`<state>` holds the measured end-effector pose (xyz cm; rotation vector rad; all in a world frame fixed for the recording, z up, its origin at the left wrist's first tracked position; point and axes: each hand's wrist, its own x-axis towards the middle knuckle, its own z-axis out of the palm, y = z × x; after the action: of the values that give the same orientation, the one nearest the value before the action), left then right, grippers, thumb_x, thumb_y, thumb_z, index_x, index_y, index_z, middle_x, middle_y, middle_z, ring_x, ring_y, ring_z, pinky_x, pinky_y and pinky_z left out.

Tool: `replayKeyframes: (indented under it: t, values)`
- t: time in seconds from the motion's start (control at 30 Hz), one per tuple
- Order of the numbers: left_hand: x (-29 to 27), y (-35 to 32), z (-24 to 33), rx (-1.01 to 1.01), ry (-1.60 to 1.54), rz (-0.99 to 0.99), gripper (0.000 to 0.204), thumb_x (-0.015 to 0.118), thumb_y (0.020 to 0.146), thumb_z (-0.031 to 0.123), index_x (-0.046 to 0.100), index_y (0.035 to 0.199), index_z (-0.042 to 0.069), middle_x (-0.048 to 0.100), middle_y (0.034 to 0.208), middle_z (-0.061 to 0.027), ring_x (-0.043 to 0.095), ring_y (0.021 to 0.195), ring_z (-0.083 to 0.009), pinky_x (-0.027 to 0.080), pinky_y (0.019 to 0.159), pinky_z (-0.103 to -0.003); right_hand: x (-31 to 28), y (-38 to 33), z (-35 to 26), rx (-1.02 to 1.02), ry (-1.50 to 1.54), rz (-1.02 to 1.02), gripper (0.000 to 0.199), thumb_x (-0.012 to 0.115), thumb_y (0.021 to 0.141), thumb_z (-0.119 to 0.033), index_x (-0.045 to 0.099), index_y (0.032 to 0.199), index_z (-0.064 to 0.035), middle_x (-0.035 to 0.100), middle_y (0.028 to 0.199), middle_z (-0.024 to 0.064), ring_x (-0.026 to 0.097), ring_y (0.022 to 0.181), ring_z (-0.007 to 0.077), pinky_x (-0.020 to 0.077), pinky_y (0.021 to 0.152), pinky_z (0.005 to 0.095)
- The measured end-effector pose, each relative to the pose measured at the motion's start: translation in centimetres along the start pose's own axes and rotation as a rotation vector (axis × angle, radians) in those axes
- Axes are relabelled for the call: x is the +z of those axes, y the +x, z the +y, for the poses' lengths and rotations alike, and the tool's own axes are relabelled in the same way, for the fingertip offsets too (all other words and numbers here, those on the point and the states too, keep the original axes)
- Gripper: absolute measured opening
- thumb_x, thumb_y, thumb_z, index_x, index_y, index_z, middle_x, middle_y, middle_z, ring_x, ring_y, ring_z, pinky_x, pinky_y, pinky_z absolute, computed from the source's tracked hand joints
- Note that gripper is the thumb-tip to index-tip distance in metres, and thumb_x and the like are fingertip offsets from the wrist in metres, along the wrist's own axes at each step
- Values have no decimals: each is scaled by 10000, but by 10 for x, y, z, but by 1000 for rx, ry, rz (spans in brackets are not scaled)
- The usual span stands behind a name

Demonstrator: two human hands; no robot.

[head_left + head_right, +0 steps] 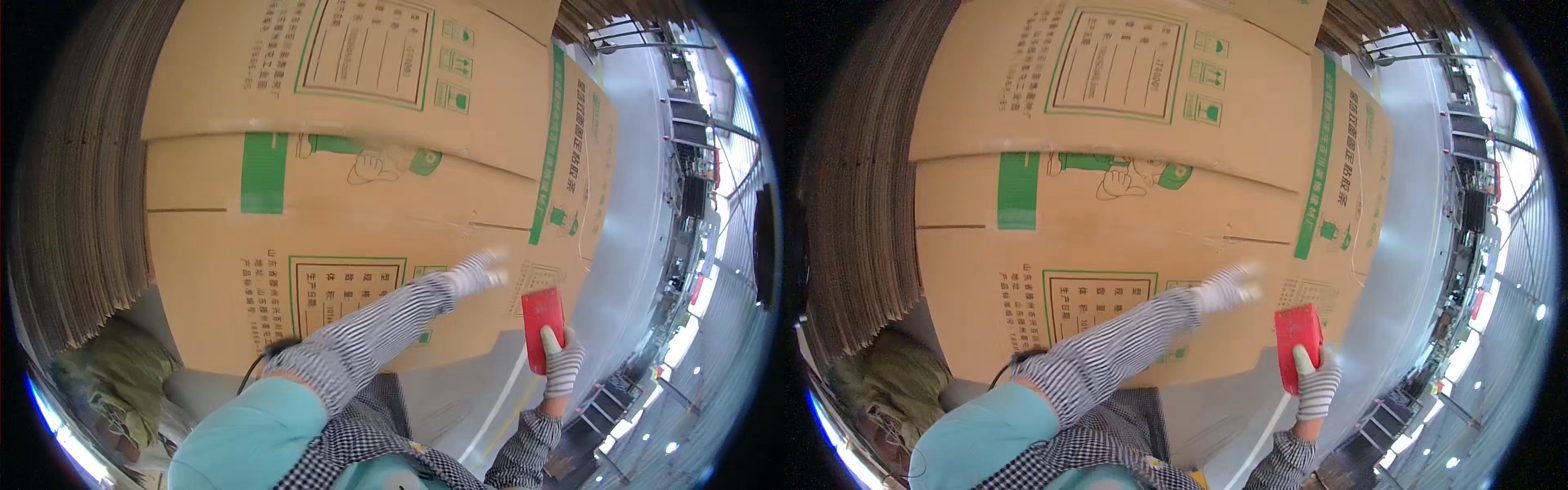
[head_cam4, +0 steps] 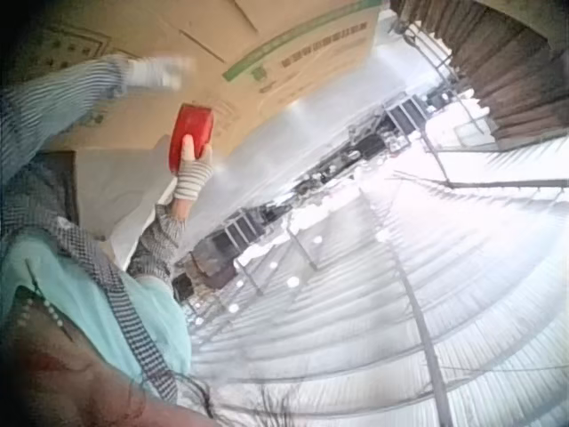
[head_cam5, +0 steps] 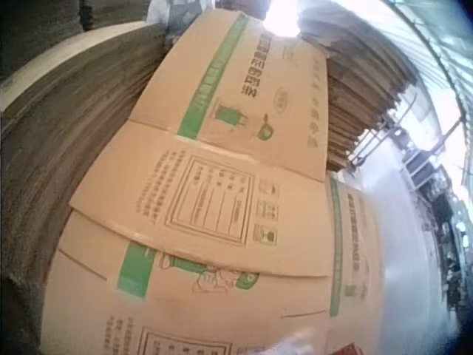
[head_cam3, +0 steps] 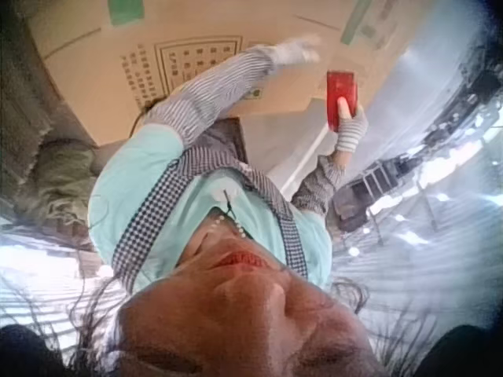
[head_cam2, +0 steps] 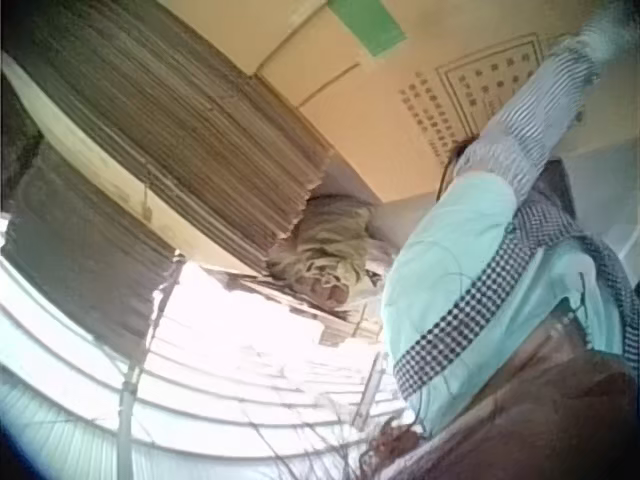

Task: Taping and folding cardboard boxes for assembly in an industrial setting.

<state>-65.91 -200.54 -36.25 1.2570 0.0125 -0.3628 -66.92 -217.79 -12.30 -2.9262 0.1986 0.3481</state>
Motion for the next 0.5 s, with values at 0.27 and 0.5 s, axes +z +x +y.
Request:
replayKeyframes:
  t: [0.27,0.5]
  values:
    - [-263,-64,86,216,-1334,1145,538,498,951,483,470,1328,100,519,1362,-31,448,1245,-187,348,1056,-358,24,-36,62,268,379,-121,437,745,831,-351,678,994,48,656,788,34,564,695,96,492,640,290]
    - [-268,-61,104,61,-809,1178,188,602,953,253,563,1064,107,618,948,-62,566,830,-213,495,778,-397,50,-81,250,486,288,-72,529,737,824,-446,680,1012,46,675,802,81,589,699,141,499,659,325]
